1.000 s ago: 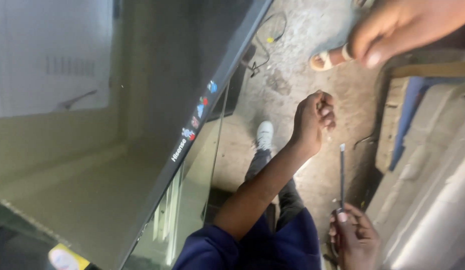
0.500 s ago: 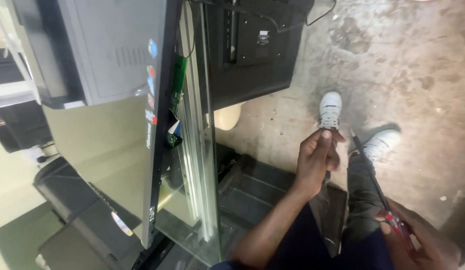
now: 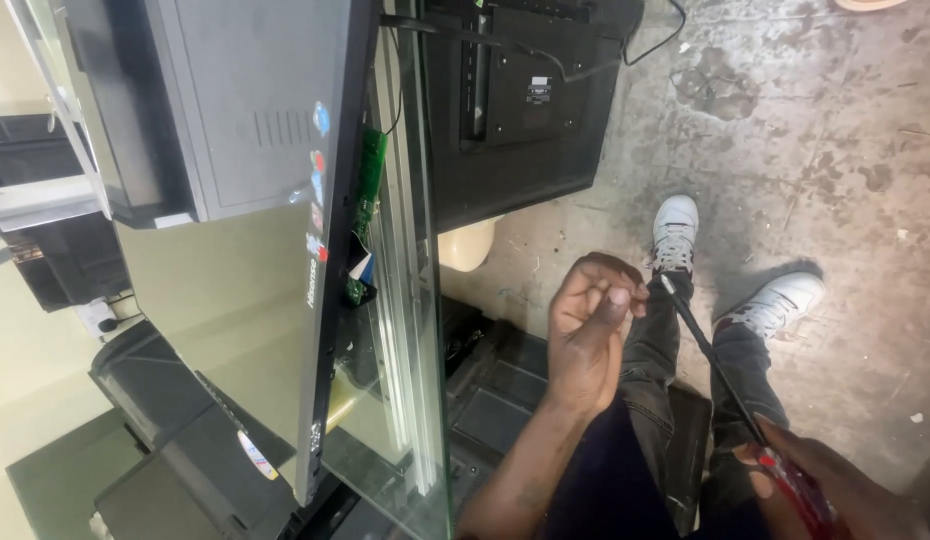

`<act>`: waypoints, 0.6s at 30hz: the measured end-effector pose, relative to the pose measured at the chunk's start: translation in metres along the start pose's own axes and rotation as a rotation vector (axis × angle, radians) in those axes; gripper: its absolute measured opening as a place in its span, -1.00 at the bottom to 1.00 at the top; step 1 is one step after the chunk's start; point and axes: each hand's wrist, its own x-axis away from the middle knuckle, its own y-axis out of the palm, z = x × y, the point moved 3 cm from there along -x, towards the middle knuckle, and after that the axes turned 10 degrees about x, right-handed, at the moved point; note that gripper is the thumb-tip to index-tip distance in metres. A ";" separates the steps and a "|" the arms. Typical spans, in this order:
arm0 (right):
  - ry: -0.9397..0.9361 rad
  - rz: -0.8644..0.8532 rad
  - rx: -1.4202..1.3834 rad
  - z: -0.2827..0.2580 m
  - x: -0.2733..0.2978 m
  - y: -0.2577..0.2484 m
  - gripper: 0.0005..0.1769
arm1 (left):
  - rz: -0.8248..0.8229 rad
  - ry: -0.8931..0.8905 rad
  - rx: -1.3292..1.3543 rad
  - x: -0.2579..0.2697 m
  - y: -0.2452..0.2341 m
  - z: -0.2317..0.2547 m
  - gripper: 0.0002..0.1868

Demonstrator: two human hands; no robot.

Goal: Disassembling a television by unscrewing the frame and lifting the screen panel to reveal internal components.

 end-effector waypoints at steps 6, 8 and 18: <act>-0.003 -0.097 -0.027 0.014 -0.006 0.016 -0.08 | 0.125 0.115 -0.062 -0.002 -0.019 0.006 -0.74; -0.001 0.026 0.010 -0.004 -0.011 0.018 -0.12 | 0.075 0.114 -0.158 0.000 -0.010 0.017 -0.75; 0.076 0.194 0.235 -0.174 -0.064 0.024 -0.19 | 0.032 0.003 0.092 0.005 -0.005 0.044 -0.78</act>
